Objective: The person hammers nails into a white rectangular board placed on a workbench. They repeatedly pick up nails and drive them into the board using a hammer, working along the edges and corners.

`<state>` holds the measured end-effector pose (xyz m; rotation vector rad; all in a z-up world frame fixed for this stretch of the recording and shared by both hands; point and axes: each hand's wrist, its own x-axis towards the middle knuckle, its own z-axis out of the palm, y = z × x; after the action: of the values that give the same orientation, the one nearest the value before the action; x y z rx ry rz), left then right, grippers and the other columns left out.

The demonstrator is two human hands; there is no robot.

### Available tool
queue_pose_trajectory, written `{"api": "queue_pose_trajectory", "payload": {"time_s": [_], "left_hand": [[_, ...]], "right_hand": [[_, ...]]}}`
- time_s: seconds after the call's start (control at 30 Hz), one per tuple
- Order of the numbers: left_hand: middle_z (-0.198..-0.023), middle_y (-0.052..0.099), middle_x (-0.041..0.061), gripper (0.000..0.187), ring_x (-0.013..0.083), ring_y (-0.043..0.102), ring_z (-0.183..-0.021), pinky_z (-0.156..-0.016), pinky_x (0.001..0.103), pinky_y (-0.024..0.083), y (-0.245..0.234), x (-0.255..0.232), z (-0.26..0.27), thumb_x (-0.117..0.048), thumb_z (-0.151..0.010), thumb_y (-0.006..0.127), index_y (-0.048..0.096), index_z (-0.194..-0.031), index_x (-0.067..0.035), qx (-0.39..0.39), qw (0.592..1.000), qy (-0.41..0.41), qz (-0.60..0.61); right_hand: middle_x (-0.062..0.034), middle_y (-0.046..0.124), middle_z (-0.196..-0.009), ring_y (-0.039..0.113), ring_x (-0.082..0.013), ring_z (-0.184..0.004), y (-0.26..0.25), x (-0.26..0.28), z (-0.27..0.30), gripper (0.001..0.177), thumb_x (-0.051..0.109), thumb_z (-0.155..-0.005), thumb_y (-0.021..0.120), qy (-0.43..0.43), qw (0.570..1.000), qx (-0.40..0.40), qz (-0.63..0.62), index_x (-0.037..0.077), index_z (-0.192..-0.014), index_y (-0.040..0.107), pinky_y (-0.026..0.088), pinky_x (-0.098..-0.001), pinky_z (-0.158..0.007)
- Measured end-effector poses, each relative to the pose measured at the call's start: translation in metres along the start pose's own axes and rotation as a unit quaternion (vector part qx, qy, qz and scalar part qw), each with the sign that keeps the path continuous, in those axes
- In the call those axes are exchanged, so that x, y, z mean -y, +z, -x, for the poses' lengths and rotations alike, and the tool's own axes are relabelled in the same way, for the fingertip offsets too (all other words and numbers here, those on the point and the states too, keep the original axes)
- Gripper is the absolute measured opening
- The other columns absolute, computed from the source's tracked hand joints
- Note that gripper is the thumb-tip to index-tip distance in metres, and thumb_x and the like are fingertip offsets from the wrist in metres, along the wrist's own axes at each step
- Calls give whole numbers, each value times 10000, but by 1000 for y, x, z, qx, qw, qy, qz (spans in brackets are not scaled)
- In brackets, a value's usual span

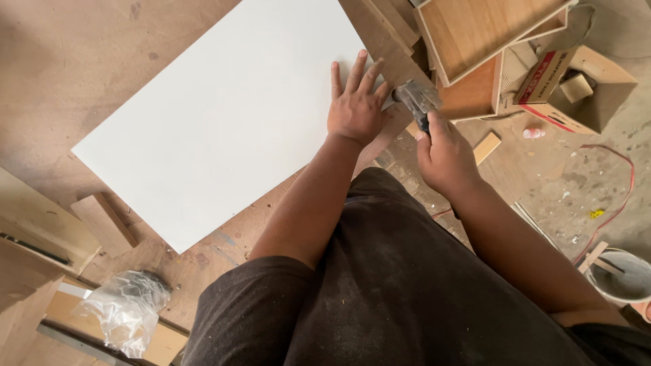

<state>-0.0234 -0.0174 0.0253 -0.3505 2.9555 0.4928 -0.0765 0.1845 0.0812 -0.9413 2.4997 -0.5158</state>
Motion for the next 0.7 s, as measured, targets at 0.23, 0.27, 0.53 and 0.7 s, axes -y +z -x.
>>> {"api": "queue_pose_trajectory", "payload": {"time_s": [0.23,0.27,0.53,0.7], "left_hand": [[-1656,306,23,552,317,48,-1557,-1223,734,15,1,-1,-1,-655,-989,441,615,-1274,-216,-8,1000,-4,19],[-1658,296,15,513,309,46,-1560,-1227,724,21,-2,-2,-1,-624,-970,511,608,-1290,-235,5,1000,-9,7],[-1693,222,-12,482,274,-7,-1572,-1237,699,-26,-5,-4,2,-525,-990,523,547,-1361,-219,65,998,-23,-7],[-1698,297,-52,864,215,130,-1591,-1266,615,1,10,1,0,-745,-984,380,215,-1634,-200,-21,999,-37,11]], "right_hand": [[-181,542,-859,530,-333,-694,0,-4,9,162,110,-1047,480,-55,994,-87,-45,-45,-1074,521,441,-501,-592],[-247,577,-1055,566,-420,-887,-5,0,3,317,167,-1054,459,-18,999,-27,-27,-63,-1272,474,458,-555,-711],[-258,642,-1036,632,-460,-835,0,6,6,329,149,-1037,474,18,999,40,13,-38,-1307,492,481,-586,-665],[-267,657,-1095,644,-448,-926,1,4,9,396,153,-1046,460,-65,997,-24,-19,-51,-1383,504,503,-553,-749]]}}
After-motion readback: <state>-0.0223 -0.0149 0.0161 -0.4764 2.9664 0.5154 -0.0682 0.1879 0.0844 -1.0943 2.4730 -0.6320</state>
